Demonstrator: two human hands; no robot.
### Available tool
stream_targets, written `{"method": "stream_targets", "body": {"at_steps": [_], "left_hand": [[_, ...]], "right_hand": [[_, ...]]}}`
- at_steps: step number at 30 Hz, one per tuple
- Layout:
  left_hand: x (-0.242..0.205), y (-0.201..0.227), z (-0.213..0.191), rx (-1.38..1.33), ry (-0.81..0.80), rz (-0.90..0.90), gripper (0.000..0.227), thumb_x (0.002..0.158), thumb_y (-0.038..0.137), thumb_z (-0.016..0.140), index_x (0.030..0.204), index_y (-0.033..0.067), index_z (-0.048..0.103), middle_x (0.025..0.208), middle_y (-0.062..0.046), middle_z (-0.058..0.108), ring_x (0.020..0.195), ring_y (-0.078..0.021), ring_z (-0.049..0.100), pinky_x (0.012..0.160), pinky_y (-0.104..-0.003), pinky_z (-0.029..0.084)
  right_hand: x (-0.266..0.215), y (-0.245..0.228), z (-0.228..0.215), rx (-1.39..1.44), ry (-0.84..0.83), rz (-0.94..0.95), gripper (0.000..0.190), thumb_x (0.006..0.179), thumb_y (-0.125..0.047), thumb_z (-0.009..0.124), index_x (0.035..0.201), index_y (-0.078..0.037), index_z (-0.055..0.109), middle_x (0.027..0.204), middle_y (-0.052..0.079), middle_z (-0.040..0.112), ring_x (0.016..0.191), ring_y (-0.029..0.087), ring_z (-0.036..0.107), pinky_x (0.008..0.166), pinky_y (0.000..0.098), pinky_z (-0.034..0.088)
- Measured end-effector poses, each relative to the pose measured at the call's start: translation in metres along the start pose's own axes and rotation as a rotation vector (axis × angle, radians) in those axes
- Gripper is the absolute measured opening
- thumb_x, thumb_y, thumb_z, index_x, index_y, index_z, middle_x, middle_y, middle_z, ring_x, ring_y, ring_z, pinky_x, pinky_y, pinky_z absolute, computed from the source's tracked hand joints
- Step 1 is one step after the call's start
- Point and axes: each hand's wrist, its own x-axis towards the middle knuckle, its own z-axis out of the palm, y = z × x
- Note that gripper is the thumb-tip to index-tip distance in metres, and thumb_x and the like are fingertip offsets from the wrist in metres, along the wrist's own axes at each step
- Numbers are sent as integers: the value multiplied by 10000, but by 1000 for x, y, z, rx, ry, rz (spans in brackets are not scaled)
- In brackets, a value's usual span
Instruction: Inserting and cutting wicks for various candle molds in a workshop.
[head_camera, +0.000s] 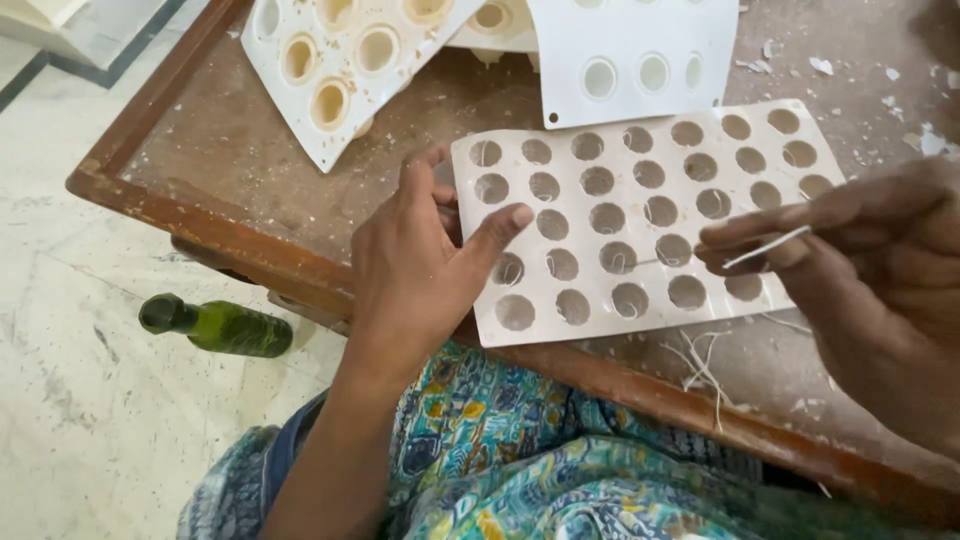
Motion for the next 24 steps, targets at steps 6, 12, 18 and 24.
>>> {"method": "stream_targets", "body": {"at_steps": [6,12,18,24], "left_hand": [[15,-16,30,-420,-52,-150,1032,640,278,926,1439,-26,348,1112,-134,653,1009,-214,696,846,-328,588],[12,-19,25,-791,-265,-214,891,710,26,851,1457,-11,366,1258,-142,624,1188,-207,644,1000,-335,567],[8,-23,22,-919,-362,-179,843,806,-18,795,1452,87,264,1299,-156,580,1240,-207,603,1047,-368,555],[6,-23,19,-1005,-359,-143,832,813,-25,799,1442,107,271,1326,-155,588,1291,-215,605,1081,-389,568]], "right_hand": [[43,43,27,120,120,-339,78,1076,-32,495,1102,32,460,995,242,706,1006,268,770,803,368,647],[29,61,26,131,-8,-344,118,1052,-13,465,1149,53,454,1028,255,693,1015,270,764,762,330,643],[-2,93,17,121,-459,55,114,920,-31,596,912,-142,569,1055,129,747,984,198,796,685,250,632],[8,81,40,-90,-74,-355,163,947,-90,670,1029,-32,541,911,88,787,836,152,780,550,196,551]]}}
